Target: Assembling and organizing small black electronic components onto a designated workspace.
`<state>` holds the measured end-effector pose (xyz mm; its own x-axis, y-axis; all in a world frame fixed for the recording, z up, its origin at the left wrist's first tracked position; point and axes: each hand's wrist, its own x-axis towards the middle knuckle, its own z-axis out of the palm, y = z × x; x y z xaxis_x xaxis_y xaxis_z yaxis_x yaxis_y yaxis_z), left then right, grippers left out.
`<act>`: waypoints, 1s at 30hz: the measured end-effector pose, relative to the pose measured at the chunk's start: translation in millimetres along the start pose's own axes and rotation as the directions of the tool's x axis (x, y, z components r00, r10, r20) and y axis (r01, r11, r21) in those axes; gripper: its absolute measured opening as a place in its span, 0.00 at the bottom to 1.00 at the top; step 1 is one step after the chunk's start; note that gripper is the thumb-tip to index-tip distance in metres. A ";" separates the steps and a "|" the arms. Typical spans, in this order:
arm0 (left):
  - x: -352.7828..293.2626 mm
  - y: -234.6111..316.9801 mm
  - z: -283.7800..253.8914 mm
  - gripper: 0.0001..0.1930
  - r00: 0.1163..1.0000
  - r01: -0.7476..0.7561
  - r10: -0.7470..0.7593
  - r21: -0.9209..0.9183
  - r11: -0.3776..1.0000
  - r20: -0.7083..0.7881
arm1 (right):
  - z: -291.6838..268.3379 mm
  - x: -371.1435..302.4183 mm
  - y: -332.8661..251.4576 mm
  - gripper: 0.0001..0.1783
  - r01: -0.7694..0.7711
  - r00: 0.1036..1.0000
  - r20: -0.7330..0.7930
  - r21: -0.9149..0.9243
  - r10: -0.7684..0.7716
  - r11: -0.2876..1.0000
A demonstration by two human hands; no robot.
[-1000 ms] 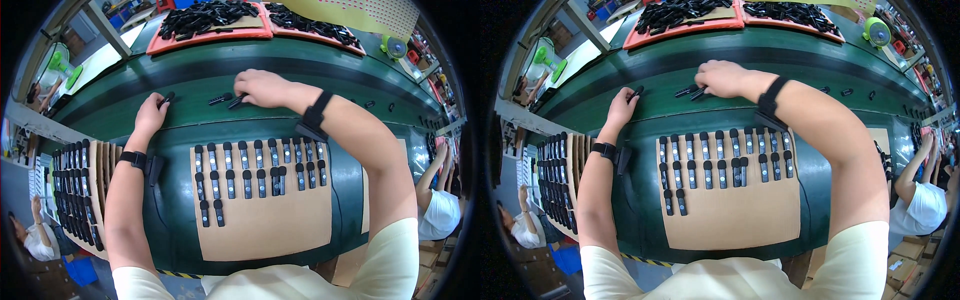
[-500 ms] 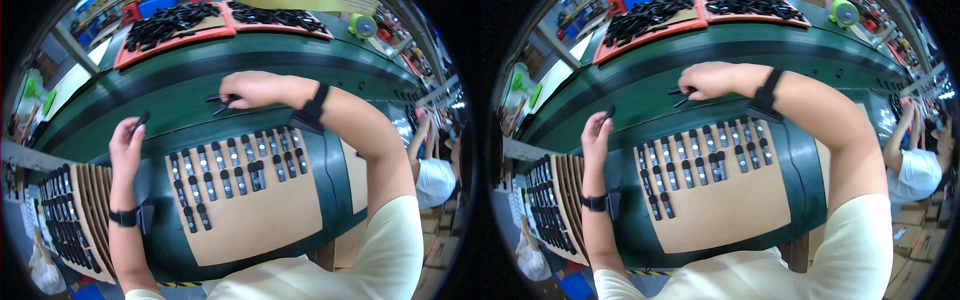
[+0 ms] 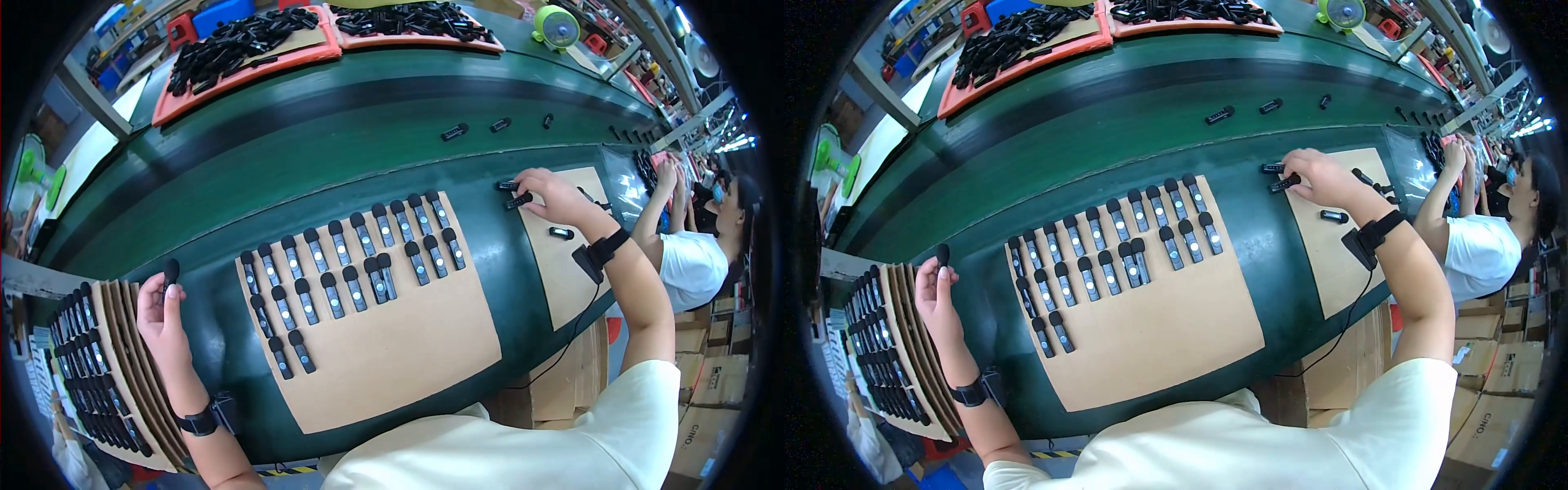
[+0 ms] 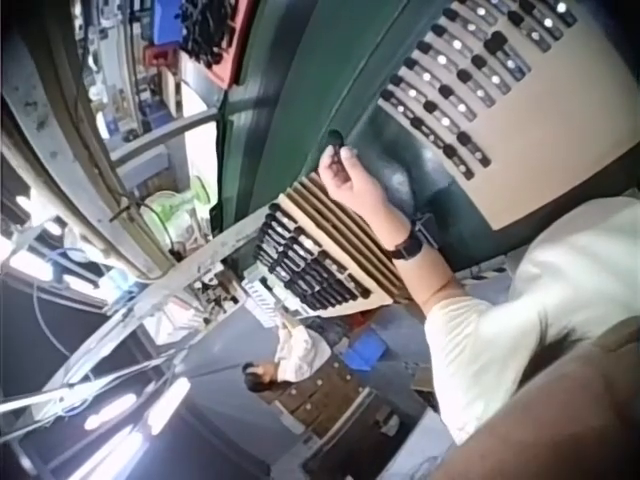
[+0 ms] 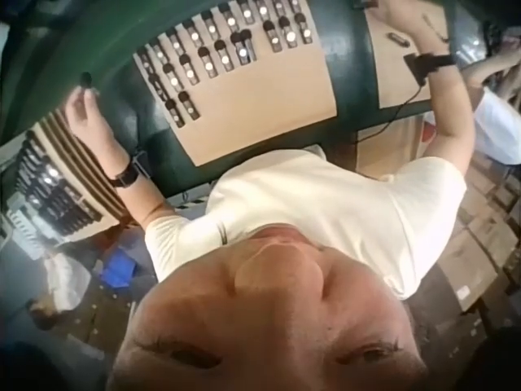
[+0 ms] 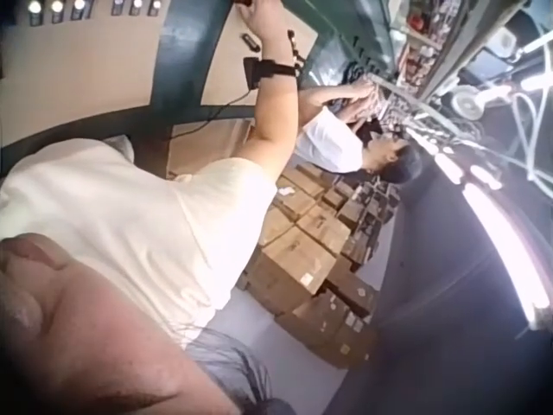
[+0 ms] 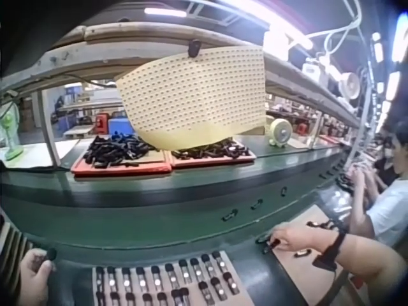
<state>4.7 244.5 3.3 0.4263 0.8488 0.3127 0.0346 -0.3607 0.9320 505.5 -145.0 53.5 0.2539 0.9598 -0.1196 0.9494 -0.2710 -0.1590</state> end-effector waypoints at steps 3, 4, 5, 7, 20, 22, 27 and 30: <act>-13.5 5.8 -4.4 0.11 1.000 0.027 -0.027 0.048 0.998 -0.007 | 0.4 16.9 -6.3 0.12 0.066 0.982 -0.176 -0.028 -0.070 0.997; -18.2 9.1 -3.3 0.11 0.998 0.056 -0.054 0.071 0.996 -0.019 | 4.8 29.9 -6.5 0.12 0.067 0.984 -0.167 -0.011 -0.067 0.998; -27.6 13.1 -7.5 0.11 0.996 0.075 -0.071 0.089 0.993 -0.044 | 5.0 48.0 -12.1 0.12 0.068 0.983 -0.173 0.007 -0.066 0.998; -45.6 17.8 -12.2 0.10 0.996 0.082 -0.078 0.074 0.994 -0.052 | 2.1 79.3 -19.7 0.12 0.068 0.981 -0.184 0.020 -0.063 0.997; -125.3 55.8 20.6 0.13 0.997 0.055 -0.058 0.071 0.996 0.041 | 15.8 138.3 -47.9 0.14 -0.096 0.960 -0.222 0.306 0.169 0.947; -133.3 62.3 27.6 0.13 0.996 0.018 -0.028 0.112 0.994 0.087 | 18.5 106.1 -82.9 0.14 0.017 0.968 -0.225 0.488 0.108 0.872; -145.3 86.1 50.4 0.14 0.962 -0.161 0.115 0.173 0.972 0.249 | 25.9 10.5 -198.0 0.14 0.223 0.964 -0.267 0.784 -0.010 0.579; -148.1 91.4 65.3 0.16 0.906 -0.310 0.259 0.108 0.945 0.335 | 36.8 -21.3 -238.4 0.15 0.252 0.964 -0.263 0.852 -0.041 0.458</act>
<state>3.7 60.6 30.3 0.6978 0.5465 0.4631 -0.0013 -0.6455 0.7637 266.9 -103.5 57.9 0.2541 0.9556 0.1491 0.3410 0.0557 -0.9384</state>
